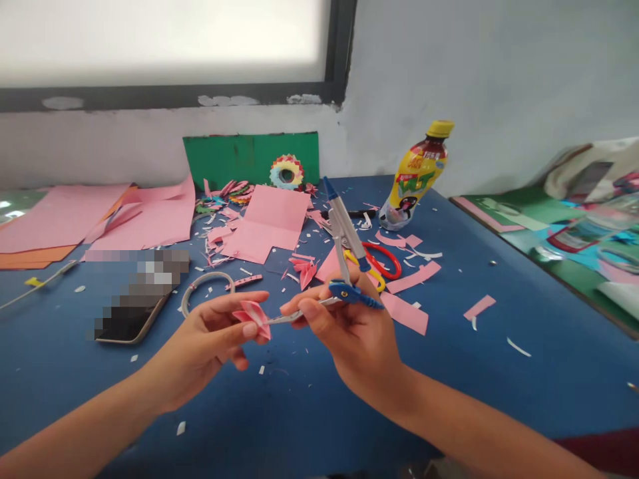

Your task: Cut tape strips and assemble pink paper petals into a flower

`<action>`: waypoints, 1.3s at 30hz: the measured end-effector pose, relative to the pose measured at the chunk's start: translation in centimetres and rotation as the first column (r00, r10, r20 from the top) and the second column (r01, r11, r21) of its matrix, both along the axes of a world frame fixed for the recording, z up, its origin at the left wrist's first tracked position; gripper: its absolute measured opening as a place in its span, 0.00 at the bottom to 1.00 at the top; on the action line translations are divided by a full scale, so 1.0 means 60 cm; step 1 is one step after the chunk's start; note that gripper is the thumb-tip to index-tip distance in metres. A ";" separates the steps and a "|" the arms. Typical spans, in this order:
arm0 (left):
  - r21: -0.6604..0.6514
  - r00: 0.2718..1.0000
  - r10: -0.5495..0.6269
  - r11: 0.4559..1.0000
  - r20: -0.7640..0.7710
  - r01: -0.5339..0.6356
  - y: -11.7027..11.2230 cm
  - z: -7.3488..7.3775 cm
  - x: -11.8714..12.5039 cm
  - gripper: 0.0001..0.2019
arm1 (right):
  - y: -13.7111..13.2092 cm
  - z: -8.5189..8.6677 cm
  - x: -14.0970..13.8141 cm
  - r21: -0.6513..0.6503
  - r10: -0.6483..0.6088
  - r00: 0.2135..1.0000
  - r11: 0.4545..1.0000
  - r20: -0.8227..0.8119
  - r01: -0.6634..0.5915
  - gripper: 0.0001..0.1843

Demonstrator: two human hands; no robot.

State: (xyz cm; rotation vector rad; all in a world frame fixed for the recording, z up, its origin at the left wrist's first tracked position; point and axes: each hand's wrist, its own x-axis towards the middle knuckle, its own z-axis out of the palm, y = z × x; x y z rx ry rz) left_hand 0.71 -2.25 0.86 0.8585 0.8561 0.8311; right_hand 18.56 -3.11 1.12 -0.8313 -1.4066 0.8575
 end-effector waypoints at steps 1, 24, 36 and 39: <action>0.003 1.000 -0.002 1.000 -0.002 0.002 -0.001 0.001 0.000 0.15 | 0.000 0.000 0.001 0.008 -0.006 1.000 1.000 -0.001 0.006 0.06; 0.063 0.992 0.045 0.997 -0.118 -0.037 -0.004 -0.001 -0.001 0.14 | -0.009 -0.002 -0.001 0.045 0.011 1.000 0.999 -0.029 -0.010 0.07; 0.037 0.994 0.052 0.998 -0.099 -0.049 -0.002 0.001 0.001 0.13 | -0.015 -0.001 0.001 0.107 -0.034 0.997 0.994 0.064 0.027 0.07; 0.021 0.996 0.051 0.999 -0.074 -0.050 -0.001 0.001 0.002 0.12 | -0.016 0.000 0.002 0.104 -0.040 0.998 0.994 0.057 0.034 0.07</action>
